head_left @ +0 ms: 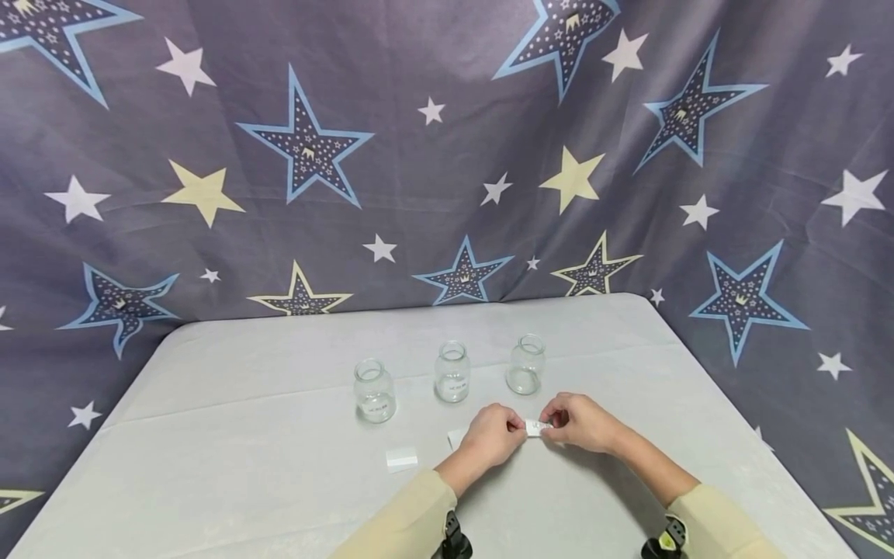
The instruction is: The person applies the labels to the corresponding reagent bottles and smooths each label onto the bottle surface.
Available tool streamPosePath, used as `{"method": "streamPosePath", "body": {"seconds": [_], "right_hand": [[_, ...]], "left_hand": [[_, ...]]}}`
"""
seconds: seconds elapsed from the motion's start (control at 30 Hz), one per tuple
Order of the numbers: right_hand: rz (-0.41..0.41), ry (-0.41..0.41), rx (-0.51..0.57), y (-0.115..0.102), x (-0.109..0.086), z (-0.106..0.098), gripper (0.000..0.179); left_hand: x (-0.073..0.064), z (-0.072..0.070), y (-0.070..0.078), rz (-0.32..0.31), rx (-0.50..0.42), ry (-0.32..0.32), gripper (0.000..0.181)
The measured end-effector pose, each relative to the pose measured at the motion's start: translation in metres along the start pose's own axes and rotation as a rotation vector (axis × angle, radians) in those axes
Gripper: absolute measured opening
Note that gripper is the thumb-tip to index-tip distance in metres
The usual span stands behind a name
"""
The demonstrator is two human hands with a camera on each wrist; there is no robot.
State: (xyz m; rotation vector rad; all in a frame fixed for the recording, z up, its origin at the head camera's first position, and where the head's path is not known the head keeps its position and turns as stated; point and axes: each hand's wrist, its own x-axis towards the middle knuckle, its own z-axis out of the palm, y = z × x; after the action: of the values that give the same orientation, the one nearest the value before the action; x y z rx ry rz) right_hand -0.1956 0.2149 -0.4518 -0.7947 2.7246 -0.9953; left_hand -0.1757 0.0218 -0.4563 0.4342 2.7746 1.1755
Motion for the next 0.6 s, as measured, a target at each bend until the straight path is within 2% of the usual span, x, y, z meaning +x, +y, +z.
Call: {"method": "streamPosePath", "body": {"seconds": [0.17,0.3,0.6], "right_hand": [[0.000,0.013,-0.002,-0.0015,0.0007,-0.0013,0.010],[-0.013,0.032,0.006,-0.0020,0.0006,-0.0028,0.013],[-0.102,0.206,-0.005,-0.0088,-0.0011,-0.0047,0.009]], "left_hand": [[0.0005,-0.0007,-0.0008,0.009,-0.043,-0.010,0.007],[0.0017,-0.0015,-0.0015,0.027,-0.041,-0.005,0.008],[0.0028,-0.0039,0.0009,0.047,-0.065,0.033,0.009]]}}
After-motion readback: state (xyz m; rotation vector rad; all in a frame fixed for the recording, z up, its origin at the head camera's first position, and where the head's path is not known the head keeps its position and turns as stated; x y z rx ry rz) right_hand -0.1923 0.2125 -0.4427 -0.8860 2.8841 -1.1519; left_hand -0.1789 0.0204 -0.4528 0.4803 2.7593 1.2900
